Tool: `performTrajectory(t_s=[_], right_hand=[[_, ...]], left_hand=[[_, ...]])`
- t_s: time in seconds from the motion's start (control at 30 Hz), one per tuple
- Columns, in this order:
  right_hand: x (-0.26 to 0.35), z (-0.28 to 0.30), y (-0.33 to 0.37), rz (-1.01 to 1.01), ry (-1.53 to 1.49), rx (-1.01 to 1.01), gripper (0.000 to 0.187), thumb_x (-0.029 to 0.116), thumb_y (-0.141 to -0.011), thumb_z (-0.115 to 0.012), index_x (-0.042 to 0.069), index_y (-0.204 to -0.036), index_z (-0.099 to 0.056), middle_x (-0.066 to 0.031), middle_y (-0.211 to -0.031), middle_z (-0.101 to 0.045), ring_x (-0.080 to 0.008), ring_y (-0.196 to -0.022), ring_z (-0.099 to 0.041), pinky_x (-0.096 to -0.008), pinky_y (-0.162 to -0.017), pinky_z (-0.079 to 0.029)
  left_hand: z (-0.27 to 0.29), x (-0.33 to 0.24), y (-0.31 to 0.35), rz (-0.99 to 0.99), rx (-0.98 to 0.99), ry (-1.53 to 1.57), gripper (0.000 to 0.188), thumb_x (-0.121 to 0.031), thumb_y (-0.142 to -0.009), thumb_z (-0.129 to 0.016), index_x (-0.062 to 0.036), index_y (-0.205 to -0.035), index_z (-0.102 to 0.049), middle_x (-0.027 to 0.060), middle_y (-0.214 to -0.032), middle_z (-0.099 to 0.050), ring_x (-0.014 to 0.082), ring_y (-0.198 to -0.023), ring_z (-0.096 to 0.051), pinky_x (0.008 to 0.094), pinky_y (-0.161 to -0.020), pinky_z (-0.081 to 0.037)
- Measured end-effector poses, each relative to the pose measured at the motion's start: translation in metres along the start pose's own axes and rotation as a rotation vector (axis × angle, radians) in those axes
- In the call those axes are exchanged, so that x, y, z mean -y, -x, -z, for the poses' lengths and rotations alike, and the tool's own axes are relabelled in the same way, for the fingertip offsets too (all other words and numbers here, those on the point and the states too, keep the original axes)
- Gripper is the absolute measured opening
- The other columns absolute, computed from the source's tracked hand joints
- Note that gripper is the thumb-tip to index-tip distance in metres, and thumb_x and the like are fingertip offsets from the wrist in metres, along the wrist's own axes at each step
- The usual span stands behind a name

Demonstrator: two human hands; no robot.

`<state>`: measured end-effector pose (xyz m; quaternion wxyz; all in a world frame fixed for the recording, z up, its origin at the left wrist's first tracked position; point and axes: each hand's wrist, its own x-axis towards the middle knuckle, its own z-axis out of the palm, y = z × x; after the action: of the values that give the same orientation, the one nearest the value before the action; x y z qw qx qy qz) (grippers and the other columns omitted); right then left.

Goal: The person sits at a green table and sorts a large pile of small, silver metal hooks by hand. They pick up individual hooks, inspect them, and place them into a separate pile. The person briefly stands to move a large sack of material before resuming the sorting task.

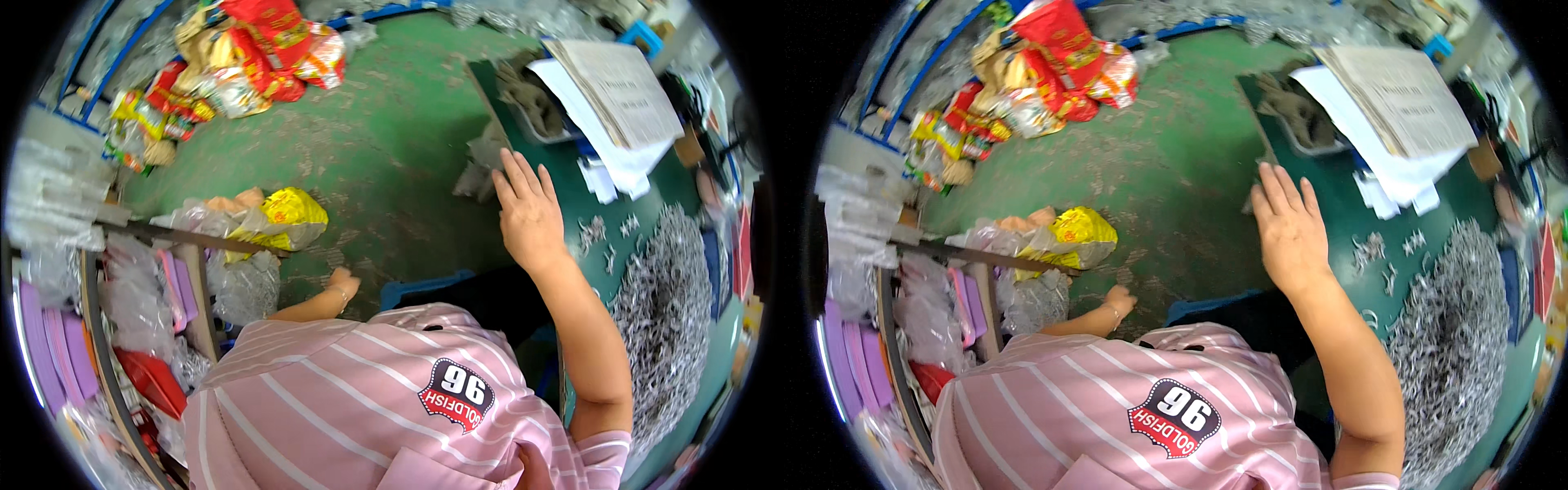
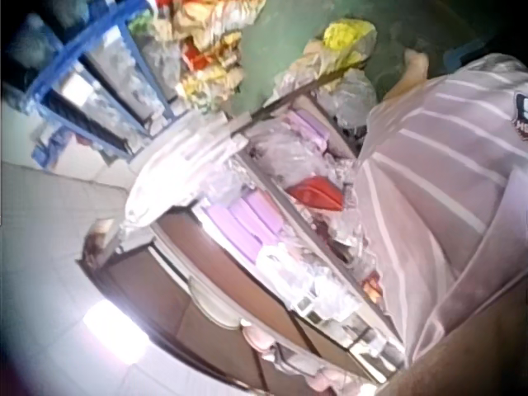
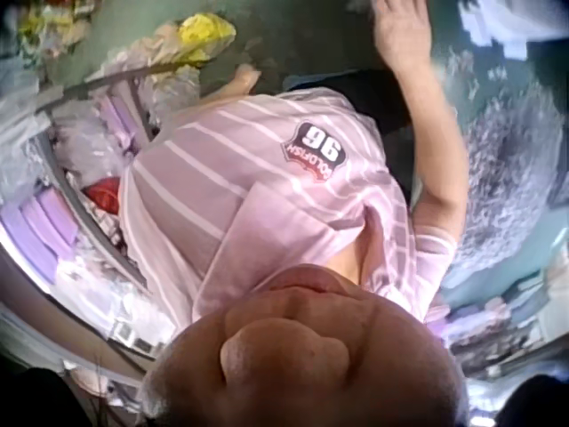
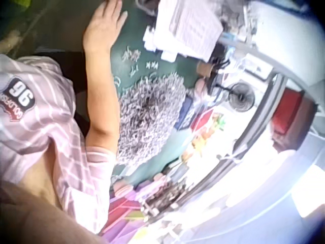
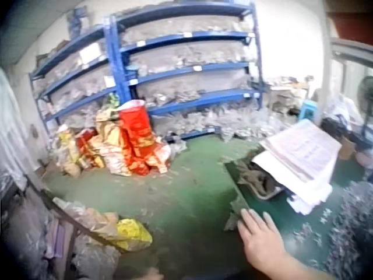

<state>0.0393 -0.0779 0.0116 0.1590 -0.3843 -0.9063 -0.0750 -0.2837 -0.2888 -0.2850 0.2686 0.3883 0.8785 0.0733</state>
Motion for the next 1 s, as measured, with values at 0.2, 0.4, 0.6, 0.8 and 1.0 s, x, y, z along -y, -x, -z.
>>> performTrajectory(t_s=[0.2,0.4,0.6,0.8,1.0], right_hand=[[-0.018,-0.050,-0.001,0.012,0.219,0.108,0.024,0.006,-0.084,-0.053,0.002,-0.101,-0.068,-0.0075,-0.155,-0.024,-0.0273,-0.142,-0.023,-0.0422,-0.113,-0.028],[-0.021,-0.052,-0.003,0.049,0.143,0.079,0.013,0.003,-0.083,-0.053,0.000,-0.079,-0.065,-0.0090,-0.153,-0.029,-0.0301,-0.140,-0.029,-0.0440,-0.109,-0.033],[-0.027,-0.049,-0.002,0.010,0.213,0.157,0.016,0.005,-0.085,-0.051,0.002,-0.084,-0.067,-0.0043,-0.156,-0.022,-0.0264,-0.142,-0.025,-0.0418,-0.112,-0.030],[-0.022,-0.042,-0.002,0.020,0.238,0.177,0.011,0.001,-0.082,-0.055,0.001,-0.084,-0.066,-0.0055,-0.156,-0.022,-0.0285,-0.141,-0.027,-0.0427,-0.110,-0.032],[-0.025,-0.058,-0.001,0.057,0.195,0.066,0.008,0.000,-0.080,-0.056,0.000,-0.081,-0.064,-0.0084,-0.154,-0.026,-0.0313,-0.139,-0.029,-0.0447,-0.109,-0.034]], left_hand=[[0.048,0.100,0.018,0.604,0.291,0.256,0.028,-0.013,-0.082,-0.060,0.0006,-0.106,-0.065,0.0194,-0.103,-0.064,0.0330,-0.099,-0.059,0.0383,-0.079,-0.049],[0.093,0.042,0.110,0.676,-0.330,0.433,0.039,-0.015,-0.081,-0.064,-0.0003,-0.116,-0.058,0.0215,-0.118,-0.061,0.0339,-0.111,-0.059,0.0403,-0.092,-0.047],[0.131,0.078,0.151,0.834,-0.899,0.481,0.065,-0.032,-0.073,-0.077,0.0018,-0.122,-0.050,0.0255,-0.127,-0.049,0.0399,-0.117,-0.049,0.0438,-0.100,-0.040],[0.303,0.137,0.165,1.002,-1.624,0.340,0.081,-0.039,-0.063,-0.084,0.0045,-0.120,-0.046,0.0243,-0.129,-0.044,0.0424,-0.117,-0.045,0.0486,-0.097,-0.040],[0.318,0.148,0.112,0.229,-1.678,0.286,0.031,-0.031,-0.076,-0.074,-0.0017,-0.085,-0.067,0.0218,-0.115,-0.059,0.0370,-0.111,-0.053,0.0465,-0.097,-0.041]])
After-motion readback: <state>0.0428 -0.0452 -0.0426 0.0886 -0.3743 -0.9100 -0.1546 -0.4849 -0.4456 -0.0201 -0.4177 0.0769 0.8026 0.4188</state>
